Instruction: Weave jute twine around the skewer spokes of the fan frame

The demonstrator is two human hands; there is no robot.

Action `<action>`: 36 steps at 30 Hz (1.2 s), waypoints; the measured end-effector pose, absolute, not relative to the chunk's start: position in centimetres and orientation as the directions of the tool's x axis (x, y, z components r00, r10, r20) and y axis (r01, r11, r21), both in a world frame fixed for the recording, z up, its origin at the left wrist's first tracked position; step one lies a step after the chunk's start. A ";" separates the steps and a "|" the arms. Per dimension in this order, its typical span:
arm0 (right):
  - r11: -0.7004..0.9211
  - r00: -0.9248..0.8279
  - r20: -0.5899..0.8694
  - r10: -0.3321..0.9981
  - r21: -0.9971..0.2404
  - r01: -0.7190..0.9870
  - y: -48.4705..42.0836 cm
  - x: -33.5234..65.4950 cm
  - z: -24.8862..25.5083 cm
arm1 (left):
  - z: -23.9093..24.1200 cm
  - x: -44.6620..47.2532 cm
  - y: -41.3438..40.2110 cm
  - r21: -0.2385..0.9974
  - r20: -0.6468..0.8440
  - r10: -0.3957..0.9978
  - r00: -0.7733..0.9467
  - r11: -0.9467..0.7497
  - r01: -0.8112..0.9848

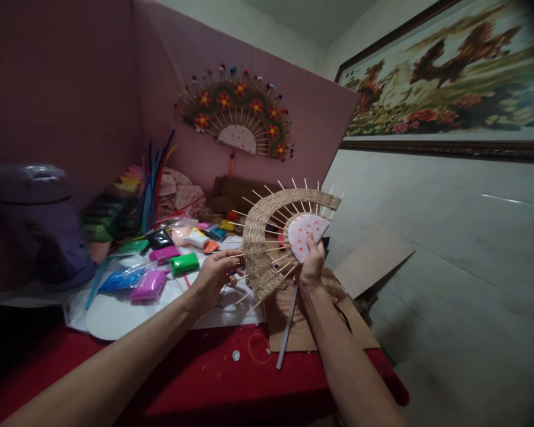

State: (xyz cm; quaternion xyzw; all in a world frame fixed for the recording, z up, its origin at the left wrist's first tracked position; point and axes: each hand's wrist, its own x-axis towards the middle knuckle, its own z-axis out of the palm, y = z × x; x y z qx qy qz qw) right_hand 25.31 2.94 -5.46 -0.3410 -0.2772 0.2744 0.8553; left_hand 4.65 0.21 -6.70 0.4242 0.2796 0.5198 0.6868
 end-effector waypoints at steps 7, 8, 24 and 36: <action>0.584 0.706 0.238 0.667 -0.755 -0.297 3.2 26.2 -6.9 | -7.5 5.0 0.5 0.900 0.031 0.952 0.304 0.106 -0.423; 0.579 0.711 0.229 0.665 -0.759 -0.297 3.3 26.3 -7.0 | -7.6 5.1 0.5 0.901 0.034 0.954 0.299 0.100 -0.421; 0.588 0.680 0.238 0.694 -0.732 -0.343 3.2 25.7 -7.3 | -8.1 5.1 0.6 0.892 0.057 0.946 0.320 0.095 -0.441; 0.564 0.657 0.225 0.720 -0.741 -0.364 3.1 25.8 -7.4 | -7.8 5.1 0.1 0.908 0.059 0.943 0.327 0.086 -0.411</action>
